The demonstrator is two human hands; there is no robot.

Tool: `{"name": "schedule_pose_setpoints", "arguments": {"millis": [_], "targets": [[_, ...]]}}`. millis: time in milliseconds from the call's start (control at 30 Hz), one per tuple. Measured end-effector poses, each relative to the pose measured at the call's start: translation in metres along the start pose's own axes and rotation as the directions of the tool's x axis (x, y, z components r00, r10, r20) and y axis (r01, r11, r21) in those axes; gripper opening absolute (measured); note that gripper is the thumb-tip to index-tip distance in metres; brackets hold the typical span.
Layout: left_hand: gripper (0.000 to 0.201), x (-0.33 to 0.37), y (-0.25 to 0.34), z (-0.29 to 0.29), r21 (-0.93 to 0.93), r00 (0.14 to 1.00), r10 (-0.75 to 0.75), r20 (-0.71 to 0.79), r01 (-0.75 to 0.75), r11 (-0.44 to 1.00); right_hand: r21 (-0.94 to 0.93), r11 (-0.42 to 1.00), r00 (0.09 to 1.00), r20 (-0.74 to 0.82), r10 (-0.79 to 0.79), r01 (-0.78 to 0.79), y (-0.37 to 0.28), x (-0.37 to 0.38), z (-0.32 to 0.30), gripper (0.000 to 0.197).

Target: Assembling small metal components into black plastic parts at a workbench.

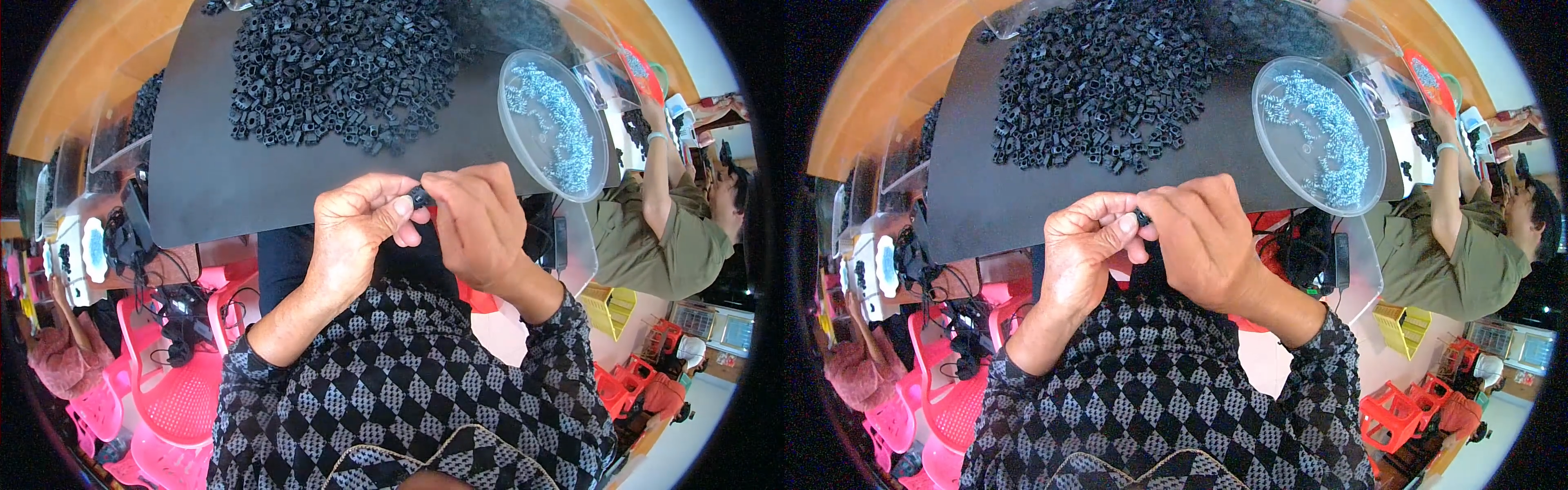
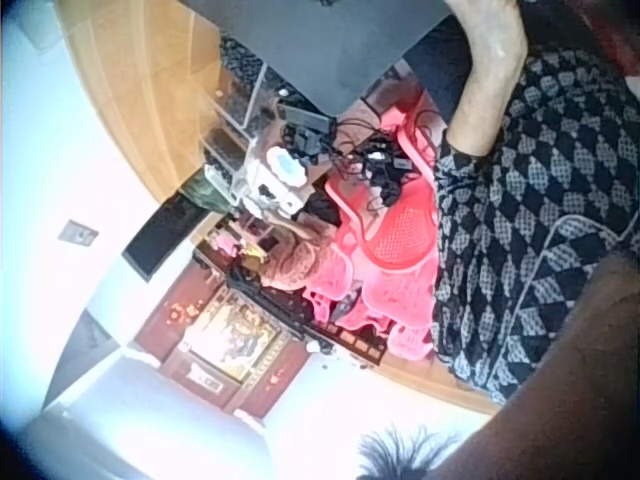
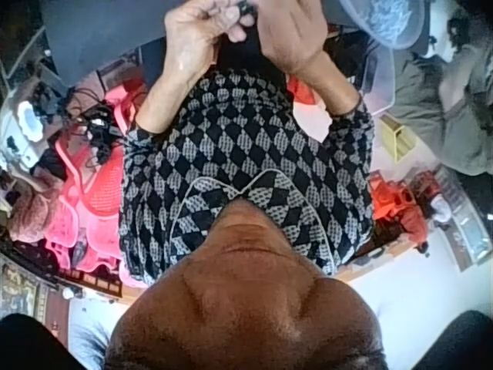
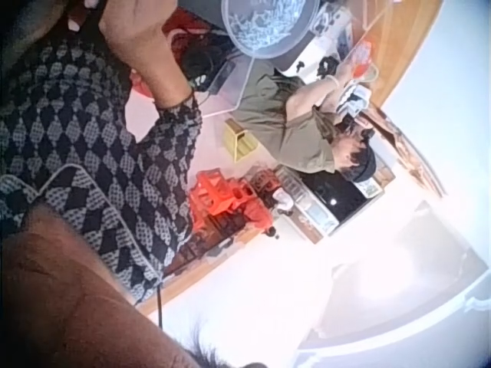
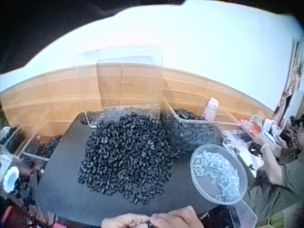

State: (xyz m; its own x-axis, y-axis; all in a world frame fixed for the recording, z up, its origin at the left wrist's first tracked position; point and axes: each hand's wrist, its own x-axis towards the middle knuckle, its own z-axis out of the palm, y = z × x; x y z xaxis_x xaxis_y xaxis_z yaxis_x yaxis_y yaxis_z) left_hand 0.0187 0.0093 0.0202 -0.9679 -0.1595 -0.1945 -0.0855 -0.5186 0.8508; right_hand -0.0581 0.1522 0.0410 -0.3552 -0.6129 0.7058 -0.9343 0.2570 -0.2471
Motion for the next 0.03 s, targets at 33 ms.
{"name": "schedule_pose_setpoints", "arguments": {"millis": [33], "targets": [[0.019, -0.0003, 0.0014, 0.0006, 0.001, 1.0, -0.005, -0.001, 0.005, 1.0, -0.013, 0.999, 0.999, -0.007, -0.036, 0.036, 0.001, -0.0047, 0.0028, 0.03]]}}
